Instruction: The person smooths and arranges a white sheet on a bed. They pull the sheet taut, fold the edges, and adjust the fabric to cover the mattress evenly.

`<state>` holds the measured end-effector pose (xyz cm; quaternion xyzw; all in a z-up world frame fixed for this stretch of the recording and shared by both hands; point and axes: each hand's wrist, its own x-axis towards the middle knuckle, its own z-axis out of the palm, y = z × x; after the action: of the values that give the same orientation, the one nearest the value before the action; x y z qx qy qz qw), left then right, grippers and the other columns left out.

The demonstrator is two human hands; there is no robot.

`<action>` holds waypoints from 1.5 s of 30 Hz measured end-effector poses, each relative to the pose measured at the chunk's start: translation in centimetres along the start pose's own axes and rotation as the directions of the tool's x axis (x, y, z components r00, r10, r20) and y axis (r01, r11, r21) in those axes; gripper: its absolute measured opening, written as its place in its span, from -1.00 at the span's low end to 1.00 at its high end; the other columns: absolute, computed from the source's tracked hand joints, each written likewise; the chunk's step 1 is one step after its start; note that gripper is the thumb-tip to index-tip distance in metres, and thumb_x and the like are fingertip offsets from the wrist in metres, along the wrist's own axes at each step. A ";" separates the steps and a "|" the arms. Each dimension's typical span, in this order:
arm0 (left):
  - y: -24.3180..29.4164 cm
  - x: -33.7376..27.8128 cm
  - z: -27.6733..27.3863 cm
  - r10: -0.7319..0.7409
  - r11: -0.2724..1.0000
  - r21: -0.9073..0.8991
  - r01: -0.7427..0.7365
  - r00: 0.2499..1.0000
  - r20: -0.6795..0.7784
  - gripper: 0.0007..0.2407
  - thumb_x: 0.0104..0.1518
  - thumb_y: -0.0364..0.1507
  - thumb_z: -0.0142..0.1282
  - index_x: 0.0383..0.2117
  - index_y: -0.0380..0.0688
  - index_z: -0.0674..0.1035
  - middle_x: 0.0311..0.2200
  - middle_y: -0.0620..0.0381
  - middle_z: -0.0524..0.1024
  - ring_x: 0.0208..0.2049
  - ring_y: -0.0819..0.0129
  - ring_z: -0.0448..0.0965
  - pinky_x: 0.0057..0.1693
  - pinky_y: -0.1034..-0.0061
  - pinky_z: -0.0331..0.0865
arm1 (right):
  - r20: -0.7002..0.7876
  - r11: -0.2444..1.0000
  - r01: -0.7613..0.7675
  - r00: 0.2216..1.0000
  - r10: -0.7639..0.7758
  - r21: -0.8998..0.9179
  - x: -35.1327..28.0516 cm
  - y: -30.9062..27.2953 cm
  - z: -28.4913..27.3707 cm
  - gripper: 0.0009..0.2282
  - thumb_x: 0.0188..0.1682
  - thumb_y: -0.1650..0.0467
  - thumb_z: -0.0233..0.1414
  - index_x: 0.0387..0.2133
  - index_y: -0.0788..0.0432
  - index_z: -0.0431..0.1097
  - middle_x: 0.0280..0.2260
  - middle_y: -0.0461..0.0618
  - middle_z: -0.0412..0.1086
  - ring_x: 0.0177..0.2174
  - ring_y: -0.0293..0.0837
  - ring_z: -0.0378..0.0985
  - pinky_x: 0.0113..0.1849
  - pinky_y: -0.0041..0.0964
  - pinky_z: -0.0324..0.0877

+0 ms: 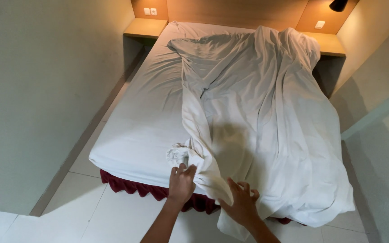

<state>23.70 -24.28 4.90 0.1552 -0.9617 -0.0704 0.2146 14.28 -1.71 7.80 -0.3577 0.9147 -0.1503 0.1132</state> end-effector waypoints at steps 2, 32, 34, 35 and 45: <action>2.1 0.3 -2.1 0.115 0.993 -0.023 -0.115 0.993 0.015 -0.61 -0.25 -0.66 0.21 -0.17 -0.31 0.63 -0.08 -0.05 0.62 -0.02 0.00 0.52 0.05 0.11 0.30 | -0.015 0.999 0.036 0.999 -0.036 0.008 0.5 -1.8 -0.7 -0.10 -0.22 0.09 0.32 0.37 -0.04 -0.05 0.12 -0.08 0.31 0.18 -0.08 0.07 0.08 0.18 -0.13; -3.4 11.7 9.2 -0.094 0.941 -0.329 0.084 0.995 -0.015 -0.67 -0.07 -0.65 0.15 -0.12 -0.23 0.68 -0.24 0.06 0.68 -0.12 0.12 0.54 0.00 0.20 0.34 | -0.062 0.989 0.075 0.996 -0.068 0.129 13.9 7.2 1.2 -0.32 -0.30 0.33 0.28 0.21 -0.13 0.28 0.01 -0.11 0.45 0.11 -0.12 0.23 0.06 0.06 -0.12; -2.6 12.4 8.1 -0.041 0.958 -0.284 0.042 0.999 0.009 -0.72 -0.07 -0.64 0.15 -0.19 -0.20 0.68 -0.29 0.05 0.67 -0.13 0.16 0.55 0.01 0.20 0.34 | -0.041 0.989 0.070 0.997 -0.065 0.130 14.5 5.3 -0.8 -0.20 -0.35 0.24 0.33 0.27 -0.10 0.18 0.04 -0.09 0.43 0.11 -0.10 0.18 0.05 0.09 -0.13; -2.2 12.8 7.6 0.018 0.970 -0.244 -0.010 0.999 0.032 -0.77 -0.07 -0.63 0.15 -0.26 -0.18 0.69 -0.33 0.04 0.66 -0.14 0.19 0.56 0.02 0.20 0.33 | -0.027 0.990 0.062 0.998 -0.059 0.128 14.7 4.3 -1.7 -0.06 -0.40 0.16 0.38 0.34 -0.07 0.08 0.06 -0.07 0.42 0.11 -0.08 0.14 0.04 0.11 -0.14; -0.9 9.4 8.0 0.126 0.931 -0.338 -0.139 0.990 -0.059 -0.81 -0.01 -0.57 0.16 -0.25 -0.22 0.66 -0.17 0.08 0.69 -0.06 0.17 0.59 0.04 0.26 0.32 | -0.059 0.996 0.089 0.994 -0.089 0.003 19.3 0.9 3.4 -0.48 -0.30 0.38 0.28 0.02 -0.04 0.41 -0.11 -0.17 0.52 0.07 -0.11 0.33 0.08 0.17 -0.09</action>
<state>12.36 -27.70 1.24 0.0518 -0.9392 -0.2185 0.2599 0.95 -15.02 2.37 -0.3932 0.9003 -0.1682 0.0805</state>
